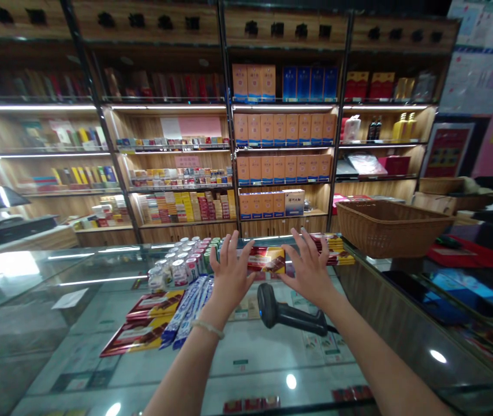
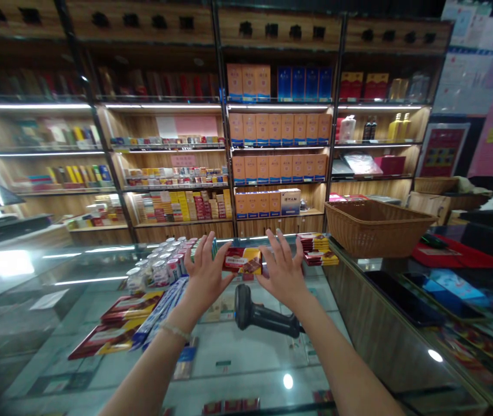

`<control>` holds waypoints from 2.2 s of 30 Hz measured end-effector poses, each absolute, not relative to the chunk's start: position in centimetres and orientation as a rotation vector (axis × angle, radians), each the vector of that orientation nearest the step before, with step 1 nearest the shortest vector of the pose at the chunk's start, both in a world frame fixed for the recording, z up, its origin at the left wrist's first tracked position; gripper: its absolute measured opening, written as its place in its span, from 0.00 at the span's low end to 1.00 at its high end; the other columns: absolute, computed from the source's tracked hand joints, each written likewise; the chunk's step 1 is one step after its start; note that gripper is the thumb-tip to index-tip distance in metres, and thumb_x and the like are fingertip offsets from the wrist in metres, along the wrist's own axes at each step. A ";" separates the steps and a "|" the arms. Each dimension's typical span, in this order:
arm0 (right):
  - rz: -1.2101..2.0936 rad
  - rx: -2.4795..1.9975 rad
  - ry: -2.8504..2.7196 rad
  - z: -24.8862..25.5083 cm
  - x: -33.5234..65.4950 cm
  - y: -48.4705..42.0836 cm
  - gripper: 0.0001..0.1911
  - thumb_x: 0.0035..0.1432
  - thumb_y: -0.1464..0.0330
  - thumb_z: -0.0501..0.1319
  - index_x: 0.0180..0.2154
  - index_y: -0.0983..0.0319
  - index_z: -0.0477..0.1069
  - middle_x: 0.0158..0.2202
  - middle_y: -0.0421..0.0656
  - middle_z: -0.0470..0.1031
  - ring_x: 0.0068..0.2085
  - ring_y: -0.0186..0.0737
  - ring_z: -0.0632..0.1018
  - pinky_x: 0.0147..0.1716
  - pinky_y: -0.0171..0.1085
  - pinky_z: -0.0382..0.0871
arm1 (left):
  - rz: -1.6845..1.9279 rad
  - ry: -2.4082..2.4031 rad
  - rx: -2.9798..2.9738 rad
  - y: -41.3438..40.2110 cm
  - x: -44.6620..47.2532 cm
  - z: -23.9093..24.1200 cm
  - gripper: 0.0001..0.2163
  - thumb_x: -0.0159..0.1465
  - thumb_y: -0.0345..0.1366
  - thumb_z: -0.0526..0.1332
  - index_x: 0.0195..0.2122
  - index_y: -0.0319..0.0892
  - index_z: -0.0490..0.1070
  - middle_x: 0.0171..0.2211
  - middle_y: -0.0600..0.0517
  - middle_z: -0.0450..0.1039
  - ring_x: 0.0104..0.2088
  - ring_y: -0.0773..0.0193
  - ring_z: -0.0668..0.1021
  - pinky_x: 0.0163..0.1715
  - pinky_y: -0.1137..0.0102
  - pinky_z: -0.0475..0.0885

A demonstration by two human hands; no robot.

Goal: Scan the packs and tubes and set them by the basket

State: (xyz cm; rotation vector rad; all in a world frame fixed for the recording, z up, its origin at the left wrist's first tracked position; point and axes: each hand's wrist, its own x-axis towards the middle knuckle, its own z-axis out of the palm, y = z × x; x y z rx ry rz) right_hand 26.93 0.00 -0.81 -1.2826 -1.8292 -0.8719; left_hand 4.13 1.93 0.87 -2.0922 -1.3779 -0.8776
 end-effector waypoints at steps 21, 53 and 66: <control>-1.004 -1.019 -1.877 -0.5 25.4 -1.3 0.30 0.62 0.54 0.65 0.61 0.60 0.69 0.69 0.54 0.66 0.74 0.55 0.55 0.73 0.61 0.27 | -0.943 -1.114 -2.026 1.6 5.6 0.1 0.26 0.61 0.47 0.72 0.59 0.48 0.74 0.73 0.38 0.60 0.72 0.42 0.62 0.72 0.43 0.34; -0.541 -1.279 -1.962 -1.6 27.7 0.6 0.35 0.55 0.62 0.70 0.64 0.51 0.68 0.76 0.52 0.51 0.76 0.60 0.50 0.70 0.66 0.42 | -1.050 -0.910 -2.239 0.8 5.7 0.2 0.31 0.58 0.49 0.72 0.64 0.59 0.71 0.75 0.42 0.51 0.72 0.39 0.57 0.72 0.42 0.38; -0.660 -1.303 -1.875 -1.7 28.0 1.0 0.31 0.55 0.55 0.71 0.57 0.59 0.72 0.74 0.56 0.57 0.75 0.61 0.52 0.71 0.66 0.37 | -1.076 -1.222 -2.105 2.6 4.4 -0.5 0.46 0.54 0.58 0.74 0.69 0.42 0.63 0.73 0.30 0.53 0.73 0.36 0.56 0.71 0.42 0.41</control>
